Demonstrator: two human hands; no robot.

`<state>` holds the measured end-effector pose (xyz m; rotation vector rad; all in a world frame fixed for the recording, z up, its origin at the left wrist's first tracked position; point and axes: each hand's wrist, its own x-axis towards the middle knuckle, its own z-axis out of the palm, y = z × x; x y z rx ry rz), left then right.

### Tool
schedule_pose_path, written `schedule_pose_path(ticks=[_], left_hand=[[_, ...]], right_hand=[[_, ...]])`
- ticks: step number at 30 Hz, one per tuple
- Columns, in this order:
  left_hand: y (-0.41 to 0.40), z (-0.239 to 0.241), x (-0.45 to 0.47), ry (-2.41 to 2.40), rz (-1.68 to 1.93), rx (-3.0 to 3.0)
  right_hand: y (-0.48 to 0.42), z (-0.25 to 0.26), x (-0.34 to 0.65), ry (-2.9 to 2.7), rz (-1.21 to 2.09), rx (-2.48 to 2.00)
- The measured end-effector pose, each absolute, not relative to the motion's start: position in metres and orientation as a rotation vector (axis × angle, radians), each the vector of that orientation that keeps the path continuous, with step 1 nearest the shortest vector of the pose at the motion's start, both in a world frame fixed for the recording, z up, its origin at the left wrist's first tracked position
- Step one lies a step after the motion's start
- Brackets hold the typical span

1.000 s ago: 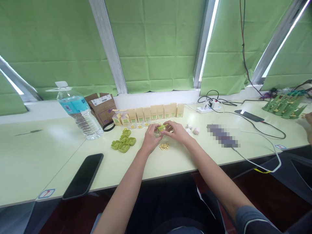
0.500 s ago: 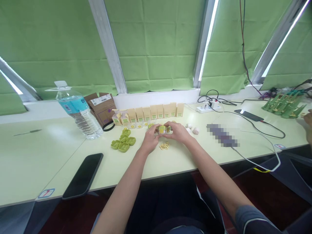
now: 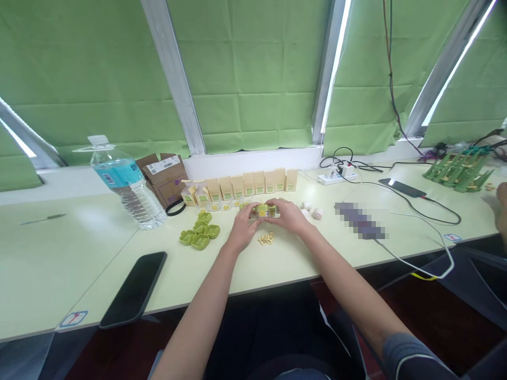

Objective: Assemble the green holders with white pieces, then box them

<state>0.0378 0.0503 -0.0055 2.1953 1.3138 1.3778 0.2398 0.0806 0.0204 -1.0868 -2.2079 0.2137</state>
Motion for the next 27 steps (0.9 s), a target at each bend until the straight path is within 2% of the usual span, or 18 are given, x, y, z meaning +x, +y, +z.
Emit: schedule_pose_path(ticks=[20, 27], left_hand=[[0.041, 0.005, 0.043, 1.264, 1.314, 1.932], [0.043, 0.002, 0.045, 1.231, 1.434, 1.909]], right_hand=[[0.083, 0.015, 0.237, -2.172, 0.287, -0.945], [0.083, 0.015, 0.236, -2.163, 0.366, -0.850]])
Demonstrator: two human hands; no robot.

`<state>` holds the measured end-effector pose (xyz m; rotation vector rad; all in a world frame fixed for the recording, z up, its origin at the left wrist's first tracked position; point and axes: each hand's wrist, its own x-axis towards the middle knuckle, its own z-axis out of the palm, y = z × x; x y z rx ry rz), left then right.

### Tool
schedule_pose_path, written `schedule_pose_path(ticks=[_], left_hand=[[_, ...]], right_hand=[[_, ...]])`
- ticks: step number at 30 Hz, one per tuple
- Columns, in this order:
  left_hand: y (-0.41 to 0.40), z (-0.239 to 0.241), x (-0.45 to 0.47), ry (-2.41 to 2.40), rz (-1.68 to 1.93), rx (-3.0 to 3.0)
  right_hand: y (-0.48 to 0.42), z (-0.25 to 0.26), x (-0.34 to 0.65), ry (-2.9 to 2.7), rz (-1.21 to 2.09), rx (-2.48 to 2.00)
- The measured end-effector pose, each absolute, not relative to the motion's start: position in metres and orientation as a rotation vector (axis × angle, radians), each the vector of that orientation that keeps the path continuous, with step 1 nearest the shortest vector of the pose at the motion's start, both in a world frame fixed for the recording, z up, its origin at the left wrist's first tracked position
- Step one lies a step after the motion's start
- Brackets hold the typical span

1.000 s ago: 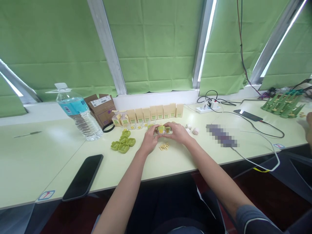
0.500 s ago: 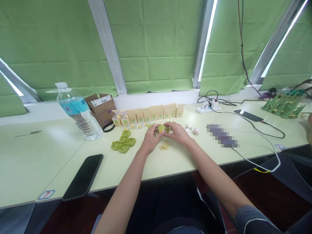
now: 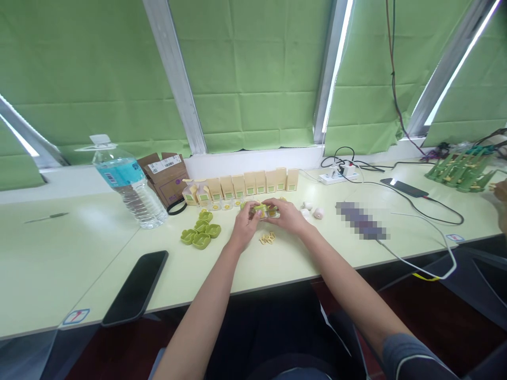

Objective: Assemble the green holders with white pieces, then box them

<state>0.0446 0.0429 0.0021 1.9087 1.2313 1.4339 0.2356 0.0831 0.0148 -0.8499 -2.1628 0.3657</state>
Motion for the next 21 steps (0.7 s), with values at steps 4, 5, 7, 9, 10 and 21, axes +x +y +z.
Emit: schedule_pose_path(ticks=[4, 5, 7, 9, 10, 21], left_hand=[[0.045, 0.003, 0.042, 1.359, 1.562, 1.916], [0.046, 0.003, 0.041, 1.395, 1.610, 1.904], [0.048, 0.004, 0.038, 1.482, 1.718, 1.861], [0.049, 0.005, 0.034, 1.593, 1.811, 1.798], [0.050, 0.005, 0.033, 1.653, 1.843, 1.759], [0.064, -0.010, 0.017, 1.912, 1.675, 1.493]], right_hand=[[0.085, 0.014, 0.237, -2.134, 0.386, -0.825], [0.086, 0.014, 0.237, -2.124, 0.381, -0.827], [0.086, 0.013, 0.237, -2.107, 0.371, -0.830], [0.087, 0.012, 0.237, -2.095, 0.367, -0.828], [0.087, 0.012, 0.237, -2.092, 0.367, -0.826], [0.086, 0.013, 0.237, -2.072, 0.376, -0.830]])
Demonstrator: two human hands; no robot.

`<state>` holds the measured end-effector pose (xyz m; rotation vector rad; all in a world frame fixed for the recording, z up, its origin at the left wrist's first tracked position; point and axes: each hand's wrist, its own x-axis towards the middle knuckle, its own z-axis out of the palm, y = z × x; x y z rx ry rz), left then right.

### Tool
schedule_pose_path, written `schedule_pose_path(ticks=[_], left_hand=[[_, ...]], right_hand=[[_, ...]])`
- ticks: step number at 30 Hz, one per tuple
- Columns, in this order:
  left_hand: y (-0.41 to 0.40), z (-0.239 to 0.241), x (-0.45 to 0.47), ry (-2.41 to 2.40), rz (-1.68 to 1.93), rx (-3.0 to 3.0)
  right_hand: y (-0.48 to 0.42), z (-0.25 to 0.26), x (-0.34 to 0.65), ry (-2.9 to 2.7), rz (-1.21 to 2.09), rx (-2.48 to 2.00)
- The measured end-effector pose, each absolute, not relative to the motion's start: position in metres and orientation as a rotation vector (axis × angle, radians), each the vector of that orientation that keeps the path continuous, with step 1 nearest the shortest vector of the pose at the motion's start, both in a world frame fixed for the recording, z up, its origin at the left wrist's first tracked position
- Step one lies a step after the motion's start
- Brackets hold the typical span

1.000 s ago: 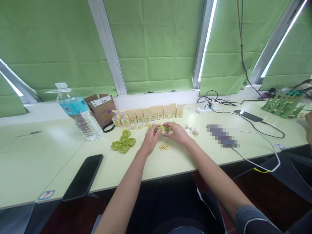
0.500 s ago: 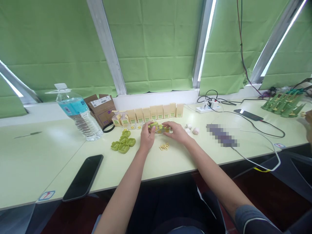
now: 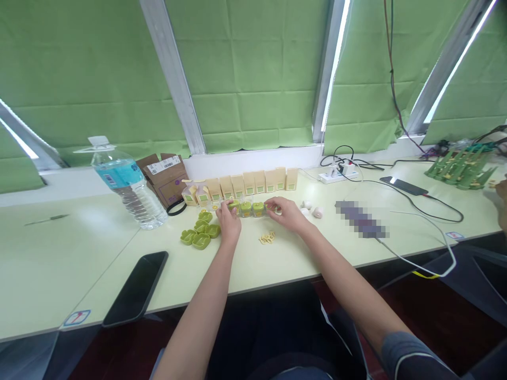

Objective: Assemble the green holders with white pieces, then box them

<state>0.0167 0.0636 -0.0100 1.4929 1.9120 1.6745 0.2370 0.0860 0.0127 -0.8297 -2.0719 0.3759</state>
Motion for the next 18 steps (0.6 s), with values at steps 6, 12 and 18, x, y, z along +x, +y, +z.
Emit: schedule_pose_path(ticks=[6, 12, 18], left_hand=[[0.072, -0.022, 0.008, 1.936, 1.627, 1.487], [0.079, -0.031, 0.003, 1.992, 1.611, 1.563], [0.081, -0.032, 0.001, 1.930, 1.529, 1.654]], right_hand=[[0.085, 0.013, 0.237, -2.077, 0.397, -0.841], [0.085, 0.015, 0.237, -2.080, 0.408, -0.862], [0.083, 0.016, 0.237, -2.090, 0.425, -0.876]])
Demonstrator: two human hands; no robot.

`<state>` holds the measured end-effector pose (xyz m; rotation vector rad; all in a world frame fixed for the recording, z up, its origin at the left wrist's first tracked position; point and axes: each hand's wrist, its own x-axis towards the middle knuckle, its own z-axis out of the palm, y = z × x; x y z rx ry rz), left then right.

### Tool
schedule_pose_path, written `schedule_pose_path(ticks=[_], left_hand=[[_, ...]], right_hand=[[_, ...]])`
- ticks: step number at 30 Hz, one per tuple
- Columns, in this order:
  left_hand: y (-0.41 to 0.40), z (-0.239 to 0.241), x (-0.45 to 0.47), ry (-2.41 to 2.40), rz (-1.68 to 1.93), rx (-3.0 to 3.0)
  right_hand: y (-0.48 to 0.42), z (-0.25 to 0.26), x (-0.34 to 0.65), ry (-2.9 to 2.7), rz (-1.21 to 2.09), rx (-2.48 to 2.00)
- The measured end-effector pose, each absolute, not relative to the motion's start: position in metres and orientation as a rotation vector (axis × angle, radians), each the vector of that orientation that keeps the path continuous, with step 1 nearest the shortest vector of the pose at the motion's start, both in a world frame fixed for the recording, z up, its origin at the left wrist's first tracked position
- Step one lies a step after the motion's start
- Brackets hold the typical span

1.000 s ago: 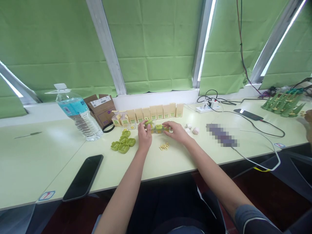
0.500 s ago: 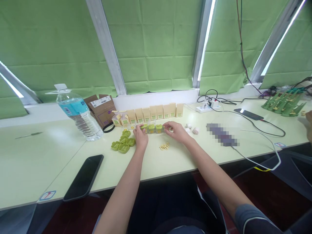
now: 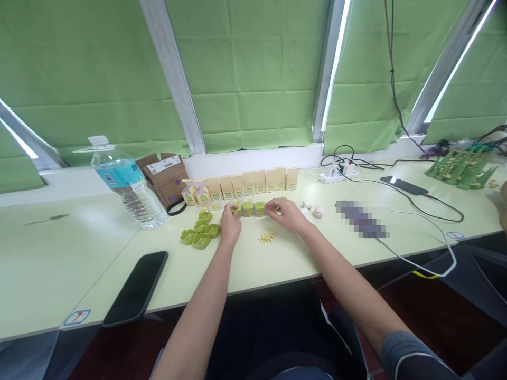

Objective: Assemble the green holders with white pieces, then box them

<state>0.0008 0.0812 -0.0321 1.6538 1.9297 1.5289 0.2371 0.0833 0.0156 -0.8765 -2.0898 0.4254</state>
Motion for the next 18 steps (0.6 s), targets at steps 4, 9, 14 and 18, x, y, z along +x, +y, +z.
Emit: schedule_pose_path(ticks=[4, 9, 14, 18], left_hand=[[0.079, -0.030, 0.003, 1.908, 1.458, 1.682], [0.075, -0.025, 0.010, 1.855, 1.513, 1.730], [0.064, -0.010, 0.021, 1.908, 1.652, 1.772], [0.053, 0.003, 0.031, 1.769, 1.689, 1.879]], right_hand=[[0.083, 0.016, 0.237, -2.098, 0.436, -0.885], [0.082, 0.017, 0.237, -2.098, 0.447, -0.889], [0.082, 0.017, 0.236, -2.100, 0.458, -0.888], [0.082, 0.017, 0.235, -2.115, 0.457, -0.874]])
